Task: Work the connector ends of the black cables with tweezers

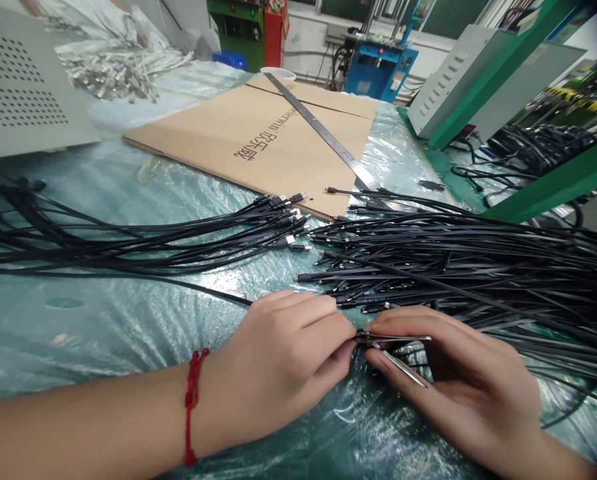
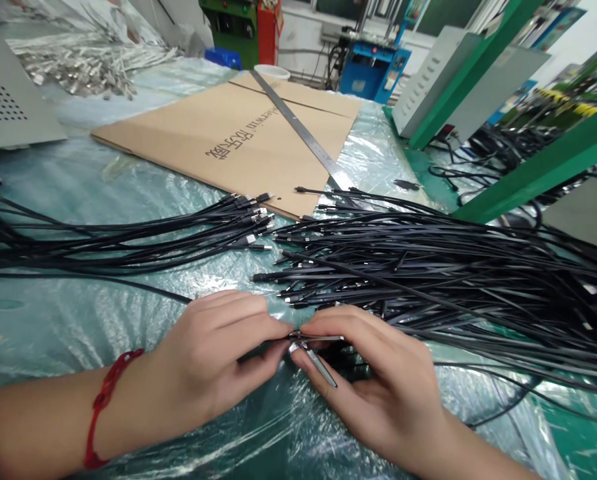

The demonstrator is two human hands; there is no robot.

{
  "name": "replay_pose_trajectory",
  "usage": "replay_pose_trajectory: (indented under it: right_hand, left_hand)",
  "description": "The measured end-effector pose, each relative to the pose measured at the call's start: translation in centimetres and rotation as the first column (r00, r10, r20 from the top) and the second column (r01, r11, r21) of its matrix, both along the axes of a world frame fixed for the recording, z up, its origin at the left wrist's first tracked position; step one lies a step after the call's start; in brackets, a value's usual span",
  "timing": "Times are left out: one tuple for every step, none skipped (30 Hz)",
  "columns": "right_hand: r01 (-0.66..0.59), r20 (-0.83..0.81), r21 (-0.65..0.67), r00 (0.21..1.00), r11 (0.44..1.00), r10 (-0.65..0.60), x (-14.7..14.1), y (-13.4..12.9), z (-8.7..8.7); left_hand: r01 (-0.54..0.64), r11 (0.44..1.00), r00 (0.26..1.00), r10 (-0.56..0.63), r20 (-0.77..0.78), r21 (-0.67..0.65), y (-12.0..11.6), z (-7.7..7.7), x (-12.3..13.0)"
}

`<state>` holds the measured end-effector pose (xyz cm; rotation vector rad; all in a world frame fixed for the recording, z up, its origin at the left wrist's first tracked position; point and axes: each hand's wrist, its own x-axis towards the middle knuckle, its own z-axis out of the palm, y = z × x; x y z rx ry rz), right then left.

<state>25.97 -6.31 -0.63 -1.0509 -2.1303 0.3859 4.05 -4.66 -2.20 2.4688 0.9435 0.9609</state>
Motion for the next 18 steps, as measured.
replay_pose_trajectory:
  right_hand:
    - [-0.004,0.004,0.004,1.000,1.000,0.004,0.00,0.01,-0.01]
    - [-0.010,0.006,0.008,1.000,1.000,0.010,-0.02,0.04,0.01]
    - [-0.016,0.011,0.012,1.000,1.000,0.016,-0.06,0.07,0.05]
    - [-0.024,0.018,0.017,1.000,1.000,0.024,-0.11,0.10,0.11]
    - [-0.031,0.028,0.022,0.999,0.999,0.031,-0.16,0.13,0.20]
    - [-0.038,0.041,0.029,0.998,0.999,0.037,-0.22,0.15,0.30]
    - [-0.045,0.057,0.035,0.997,0.998,0.043,-0.27,0.18,0.41]
    - [-0.050,0.073,0.040,0.996,0.998,0.047,-0.30,0.19,0.51]
    - [-0.056,0.087,0.042,0.995,0.998,0.052,-0.31,0.20,0.60]
    - [-0.060,0.098,0.040,0.994,0.997,0.056,-0.28,0.20,0.66]
    - [-0.063,0.103,0.037,0.993,0.997,0.059,-0.23,0.19,0.68]
    - [-0.063,0.102,0.032,0.993,0.998,0.059,-0.14,0.18,0.66]
    - [-0.058,0.090,0.027,0.994,0.998,0.056,-0.03,0.15,0.59]
    - [-0.044,0.071,0.022,0.997,0.999,0.042,0.10,0.13,0.46]
    - [-0.017,0.047,0.013,0.999,1.000,0.017,0.22,0.10,0.30]
    - [0.020,0.021,0.001,1.000,1.000,-0.020,0.33,0.09,0.10]
    - [0.062,-0.001,-0.020,0.998,0.998,-0.062,0.39,0.09,-0.09]
    - [0.098,-0.016,-0.053,0.995,0.994,-0.099,0.40,0.12,-0.26]
  left_hand:
    - [-0.001,1.000,1.000,0.001,-0.001,0.001,-0.03,0.00,-0.01]
    - [-0.002,1.000,1.000,0.002,-0.003,0.002,-0.08,0.01,-0.03]
    - [-0.003,1.000,1.000,0.003,-0.006,0.003,-0.13,0.03,-0.06]
    - [-0.004,1.000,1.000,0.004,-0.009,0.006,-0.17,0.04,-0.10]
    - [-0.007,1.000,1.000,0.007,-0.014,0.009,-0.21,0.04,-0.13]
    - [-0.007,1.000,1.000,0.007,-0.017,0.011,-0.23,0.02,-0.15]
    - [-0.006,1.000,1.000,0.006,-0.021,0.012,-0.24,0.00,-0.16]
    - [-0.005,1.000,1.000,0.005,-0.025,0.013,-0.23,-0.03,-0.16]
    - [-0.002,1.000,1.000,0.002,-0.030,0.011,-0.22,-0.07,-0.15]
    - [0.001,1.000,0.999,0.000,-0.033,0.009,-0.20,-0.09,-0.13]
    - [0.001,1.000,0.999,-0.001,-0.033,0.006,-0.17,-0.09,-0.11]
    - [0.002,1.000,1.000,-0.002,-0.028,0.000,-0.15,-0.07,-0.09]
    - [0.003,1.000,1.000,-0.003,-0.017,-0.007,-0.12,-0.02,-0.06]
    - [0.002,1.000,1.000,-0.002,-0.001,-0.017,-0.09,0.06,-0.05]
    - [0.003,1.000,1.000,-0.002,0.017,-0.029,-0.07,0.16,-0.03]
    - [0.005,0.999,0.999,-0.003,0.035,-0.039,-0.05,0.27,-0.03]
    - [0.008,0.999,0.999,-0.005,0.052,-0.048,-0.04,0.38,-0.03]
    - [0.009,0.998,0.998,-0.006,0.066,-0.054,-0.05,0.49,-0.04]
